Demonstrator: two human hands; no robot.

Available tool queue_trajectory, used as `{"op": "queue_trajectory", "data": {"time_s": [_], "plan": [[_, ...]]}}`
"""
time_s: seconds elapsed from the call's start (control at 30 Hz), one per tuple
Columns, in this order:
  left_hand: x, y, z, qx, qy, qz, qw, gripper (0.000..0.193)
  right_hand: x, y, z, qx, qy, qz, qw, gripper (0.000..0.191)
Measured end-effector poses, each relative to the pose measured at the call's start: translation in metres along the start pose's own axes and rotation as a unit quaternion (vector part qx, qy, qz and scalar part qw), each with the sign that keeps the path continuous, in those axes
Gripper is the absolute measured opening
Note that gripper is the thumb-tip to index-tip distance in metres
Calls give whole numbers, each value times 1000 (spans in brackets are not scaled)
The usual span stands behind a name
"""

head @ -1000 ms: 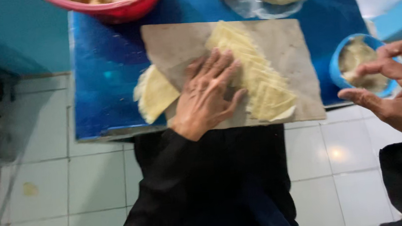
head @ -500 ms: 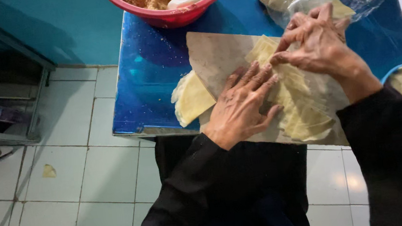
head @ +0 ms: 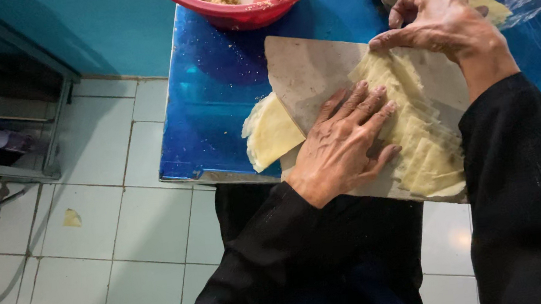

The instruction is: The person cuts thin pastry sheets into small square pieces by hand, stacking the cut pieces on a board. They then fold the pastry pieces and spoon brown filling from a red bowl onto them, shaping filled pastries one at a time on the board.

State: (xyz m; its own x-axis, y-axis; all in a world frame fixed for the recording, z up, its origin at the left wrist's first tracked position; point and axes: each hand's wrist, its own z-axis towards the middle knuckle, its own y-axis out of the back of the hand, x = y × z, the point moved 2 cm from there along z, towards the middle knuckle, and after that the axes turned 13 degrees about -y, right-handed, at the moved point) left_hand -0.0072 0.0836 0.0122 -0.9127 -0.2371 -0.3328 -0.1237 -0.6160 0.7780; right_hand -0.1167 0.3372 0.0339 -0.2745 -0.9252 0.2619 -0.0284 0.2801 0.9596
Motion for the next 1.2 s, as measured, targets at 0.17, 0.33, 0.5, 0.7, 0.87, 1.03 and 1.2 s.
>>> {"op": "queue_trajectory", "data": {"time_s": [0.17,0.33,0.5,0.7,0.87,1.03,1.2], "plan": [[1,0,1,0,-2,2,1000,60,-1,6,-2,-32,42,22,998,55],[1,-1,2,-8,-3,2,1000,60,-9,15,-23,8,52,91,994,48],[1,-2,2,10,1,14,1000,60,-4,5,-42,-99,188,-111,971,38],[1,-1,2,8,2,2,1000,60,-1,-2,-20,-49,80,-60,994,40],[2,1,2,5,-2,2,1000,59,2,-1,-10,-28,12,-60,998,41],[2,1,1,3,-2,-7,1000,59,-19,12,-37,-77,129,-145,978,45],[2,0,2,8,5,-5,1000,61,-22,6,-53,6,79,-194,978,55]]}}
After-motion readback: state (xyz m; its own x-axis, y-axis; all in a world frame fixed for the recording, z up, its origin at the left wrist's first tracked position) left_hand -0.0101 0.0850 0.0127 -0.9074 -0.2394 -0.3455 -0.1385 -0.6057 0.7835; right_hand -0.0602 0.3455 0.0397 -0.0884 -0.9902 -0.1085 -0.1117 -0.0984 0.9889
